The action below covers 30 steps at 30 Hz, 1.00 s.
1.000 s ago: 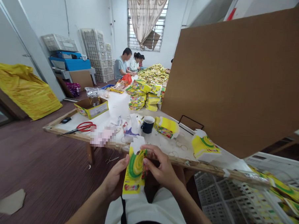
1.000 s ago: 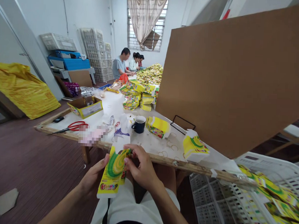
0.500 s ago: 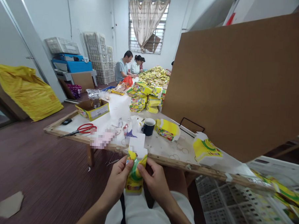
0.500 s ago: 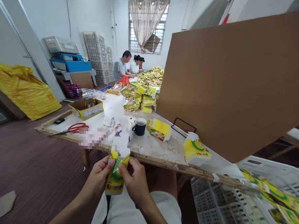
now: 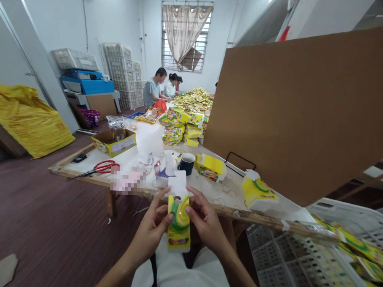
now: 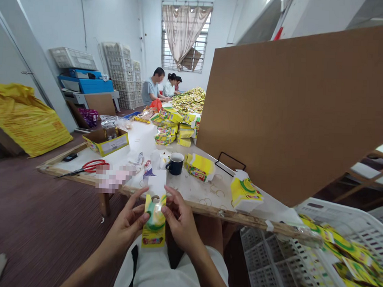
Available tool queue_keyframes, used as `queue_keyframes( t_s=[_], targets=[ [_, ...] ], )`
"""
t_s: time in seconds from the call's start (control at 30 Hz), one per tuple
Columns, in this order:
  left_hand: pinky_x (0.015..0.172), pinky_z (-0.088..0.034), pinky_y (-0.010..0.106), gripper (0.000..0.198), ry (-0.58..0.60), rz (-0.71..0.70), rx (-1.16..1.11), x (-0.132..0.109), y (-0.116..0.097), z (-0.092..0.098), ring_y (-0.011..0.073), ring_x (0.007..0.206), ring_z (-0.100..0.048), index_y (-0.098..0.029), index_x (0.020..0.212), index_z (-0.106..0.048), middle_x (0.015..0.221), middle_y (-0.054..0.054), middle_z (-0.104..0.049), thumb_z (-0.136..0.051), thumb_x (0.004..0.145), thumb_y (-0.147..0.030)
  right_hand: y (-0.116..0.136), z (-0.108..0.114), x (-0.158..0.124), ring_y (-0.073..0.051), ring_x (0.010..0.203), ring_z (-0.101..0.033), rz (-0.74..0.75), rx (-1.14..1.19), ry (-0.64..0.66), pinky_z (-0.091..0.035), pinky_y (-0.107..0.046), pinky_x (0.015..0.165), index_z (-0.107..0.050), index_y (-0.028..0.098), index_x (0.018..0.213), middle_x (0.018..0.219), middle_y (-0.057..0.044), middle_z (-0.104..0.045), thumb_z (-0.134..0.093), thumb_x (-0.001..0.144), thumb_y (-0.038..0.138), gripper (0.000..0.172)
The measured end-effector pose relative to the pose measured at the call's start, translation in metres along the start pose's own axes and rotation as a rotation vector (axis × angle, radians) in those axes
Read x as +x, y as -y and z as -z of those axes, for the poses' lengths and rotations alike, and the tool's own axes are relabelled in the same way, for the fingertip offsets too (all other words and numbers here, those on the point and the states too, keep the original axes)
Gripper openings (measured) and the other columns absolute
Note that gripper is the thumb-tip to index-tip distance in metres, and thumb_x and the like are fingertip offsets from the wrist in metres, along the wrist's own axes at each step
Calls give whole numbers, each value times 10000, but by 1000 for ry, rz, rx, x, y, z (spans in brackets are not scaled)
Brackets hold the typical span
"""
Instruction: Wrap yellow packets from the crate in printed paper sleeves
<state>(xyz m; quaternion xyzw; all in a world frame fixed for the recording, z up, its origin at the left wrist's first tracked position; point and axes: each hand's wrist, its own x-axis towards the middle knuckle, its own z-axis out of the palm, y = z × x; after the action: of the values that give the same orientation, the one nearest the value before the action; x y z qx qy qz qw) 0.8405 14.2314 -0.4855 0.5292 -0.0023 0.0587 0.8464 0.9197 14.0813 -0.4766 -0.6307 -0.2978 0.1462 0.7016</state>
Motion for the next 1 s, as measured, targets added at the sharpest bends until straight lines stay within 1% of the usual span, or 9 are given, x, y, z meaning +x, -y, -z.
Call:
queue_keyframes(
  t_s=[0.13, 0.27, 0.37, 0.47, 0.53, 0.6, 0.73, 0.83, 1.0],
  targets=[
    [750, -509, 281, 421, 147, 45, -14, -1, 0, 2, 215, 939, -668, -244, 1213, -407, 1053, 84, -685, -631, 856, -231, 7, 11, 0, -153, 813, -588, -40, -19, 60, -468, -254, 726, -617, 211, 966, 852, -13, -626, -587, 852, 400, 223],
    [688, -506, 254, 350, 219, 73, -23, -3, 1, -1, 180, 821, -681, -237, 1056, -416, 964, 50, -698, -675, 821, -211, 8, 12, 2, -127, 669, -498, 1, -141, 34, -407, -238, 622, -578, 174, 710, 694, 2, -538, -553, 869, 420, 294],
    [722, -509, 275, 570, 173, 32, -37, -4, 2, -4, 180, 859, -679, -310, 1245, -286, 1015, 48, -694, -667, 833, -210, 4, 9, 4, -144, 788, -553, 68, -108, -16, -437, -252, 726, -608, 202, 977, 831, -15, -597, -558, 880, 351, 185],
    [778, -504, 291, 694, 148, 4, 6, -3, 3, -2, 203, 962, -660, -327, 1354, -198, 1092, 74, -677, -658, 841, -239, 3, 12, 5, -163, 905, -575, 118, -111, -28, -452, -289, 820, -507, 263, 1261, 959, -31, -619, -545, 891, 317, 376],
    [792, -500, 287, 553, 125, 7, 89, -2, 3, 0, 217, 987, -651, -258, 1297, -340, 1088, 90, -677, -653, 840, -264, 5, 17, 6, -190, 987, -555, 190, -249, -16, -424, -327, 897, -652, 247, 1104, 992, -54, -614, -512, 902, 346, 265],
    [788, -505, 294, 465, 62, 8, 173, -2, 3, 1, 218, 954, -659, -219, 1240, -418, 1061, 90, -682, -648, 839, -273, 9, 21, 5, -200, 952, -558, 175, -339, 9, -426, -343, 878, -724, 221, 947, 954, -67, -619, -481, 907, 393, 300],
    [755, -516, 296, 471, 28, 6, 262, -3, 0, -2, 208, 899, -669, -209, 1256, -440, 1026, 76, -690, -640, 832, -261, 13, 19, 4, -167, 800, -593, -106, -214, 118, -474, -297, 722, -634, 214, 1138, 984, -48, -659, -627, 810, 345, 353],
    [786, -517, 301, 469, 42, 13, 260, -5, -3, -4, 210, 939, -661, -211, 1267, -451, 1073, 82, -680, -628, 834, -252, 15, 16, 3, -161, 879, -599, -140, -98, 166, -470, -270, 752, -608, 216, 1149, 1073, -43, -652, -647, 793, 310, 370],
    [788, -520, 302, 503, 15, 17, 274, -4, -1, -1, 214, 943, -660, -214, 1298, -432, 1075, 84, -682, -626, 836, -251, 22, 21, 2, -77, 559, -478, -193, -12, 178, -400, -205, 554, -633, 156, 1083, 729, 7, -619, -584, 827, 435, 381]
  ],
)
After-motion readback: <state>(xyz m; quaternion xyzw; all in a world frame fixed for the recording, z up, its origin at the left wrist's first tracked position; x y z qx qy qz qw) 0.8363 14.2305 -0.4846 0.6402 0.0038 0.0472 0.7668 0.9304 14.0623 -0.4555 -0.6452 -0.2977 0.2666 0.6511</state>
